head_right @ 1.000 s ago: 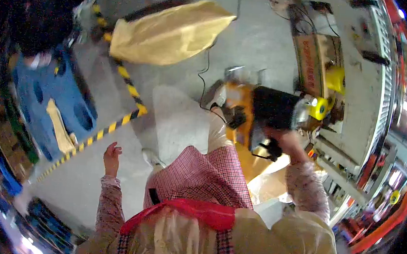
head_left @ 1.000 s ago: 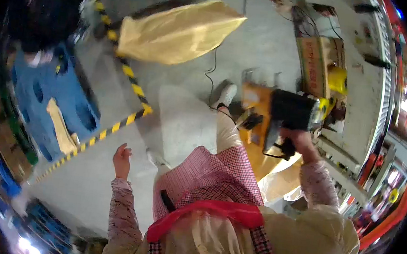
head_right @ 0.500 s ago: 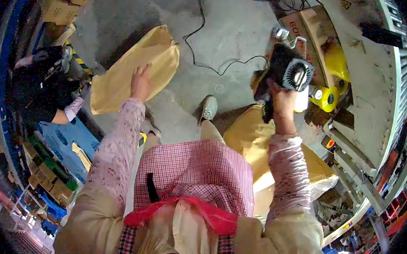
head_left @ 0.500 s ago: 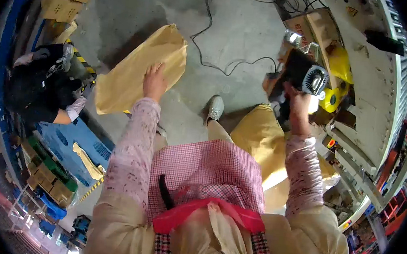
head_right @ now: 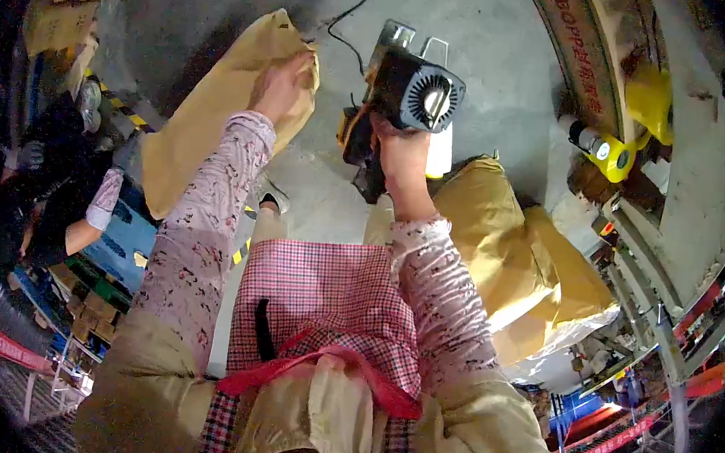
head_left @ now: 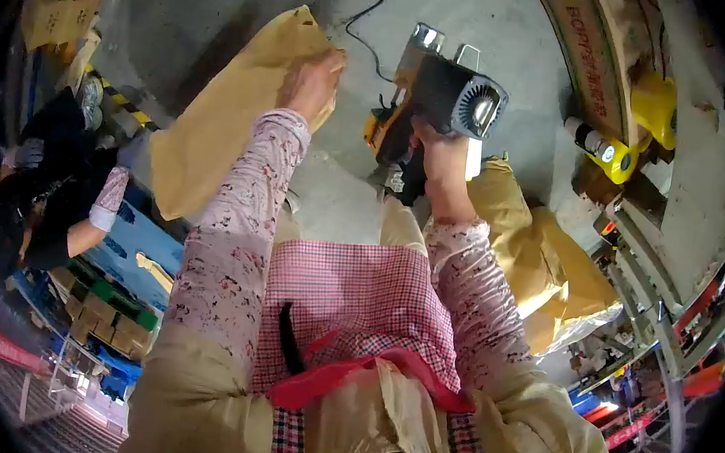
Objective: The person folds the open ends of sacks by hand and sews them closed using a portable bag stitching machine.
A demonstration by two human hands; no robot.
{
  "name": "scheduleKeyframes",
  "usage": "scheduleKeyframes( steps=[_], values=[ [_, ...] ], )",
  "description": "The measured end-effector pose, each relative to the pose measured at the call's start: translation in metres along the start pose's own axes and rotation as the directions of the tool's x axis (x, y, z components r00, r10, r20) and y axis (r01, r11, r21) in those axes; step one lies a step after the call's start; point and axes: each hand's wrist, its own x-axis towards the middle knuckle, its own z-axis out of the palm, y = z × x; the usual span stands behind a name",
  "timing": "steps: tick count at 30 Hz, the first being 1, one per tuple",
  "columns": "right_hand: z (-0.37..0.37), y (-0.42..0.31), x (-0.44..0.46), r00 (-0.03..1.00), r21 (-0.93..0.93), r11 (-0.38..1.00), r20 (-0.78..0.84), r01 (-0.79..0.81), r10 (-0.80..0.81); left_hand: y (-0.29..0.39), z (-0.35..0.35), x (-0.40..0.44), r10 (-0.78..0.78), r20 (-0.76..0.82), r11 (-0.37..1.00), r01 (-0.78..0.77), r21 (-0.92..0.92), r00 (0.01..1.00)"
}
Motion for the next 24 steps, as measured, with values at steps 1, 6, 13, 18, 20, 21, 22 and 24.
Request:
scheduleKeyframes(
  steps=[1, 6, 13, 18, 20, 21, 22, 24],
  values=[
    [0.011, -0.017, 0.000, 0.997, -0.010, 1.000, 0.072, -0.017, 0.018, 0.002, -0.004, 0.002, -0.117, 0.100, 0.991, 0.123, -0.052, 0.988],
    [0.064, -0.055, 0.021, 0.992, -0.149, 0.989, 0.126, 0.028, -0.009, -0.009, -0.001, 0.000, 0.028, 0.045, 1.000, -0.028, 0.000, 0.999],
    [0.099, -0.084, 0.030, 0.949, -0.397, 0.892, 0.301, 0.216, -0.095, -0.013, -0.006, -0.005, 0.279, -0.057, 0.930, -0.285, -0.231, 0.959],
    [0.113, -0.090, 0.030, 0.911, -0.516, 0.808, 0.408, 0.284, -0.060, -0.019, 0.001, -0.007, 0.317, -0.184, 0.902, -0.356, -0.246, 0.931],
    [0.102, -0.072, 0.047, 0.819, -0.528, 0.685, 0.543, 0.502, -0.182, -0.018, -0.002, -0.012, 0.248, -0.200, 0.895, -0.304, -0.328, 0.948],
    [0.104, -0.074, 0.045, 0.782, -0.541, 0.616, 0.587, 0.573, -0.213, -0.019, -0.004, -0.011, 0.290, -0.260, 0.889, -0.359, -0.285, 0.921],
    [0.106, -0.075, 0.044, 0.740, -0.547, 0.540, 0.627, 0.640, -0.242, -0.018, -0.005, -0.014, 0.330, -0.312, 0.880, -0.410, -0.239, 0.891],
    [0.117, -0.089, 0.033, 0.807, -0.594, 0.593, 0.563, 0.544, -0.177, -0.016, -0.007, -0.017, 0.333, -0.316, 0.896, -0.402, -0.188, 0.888]
  ],
)
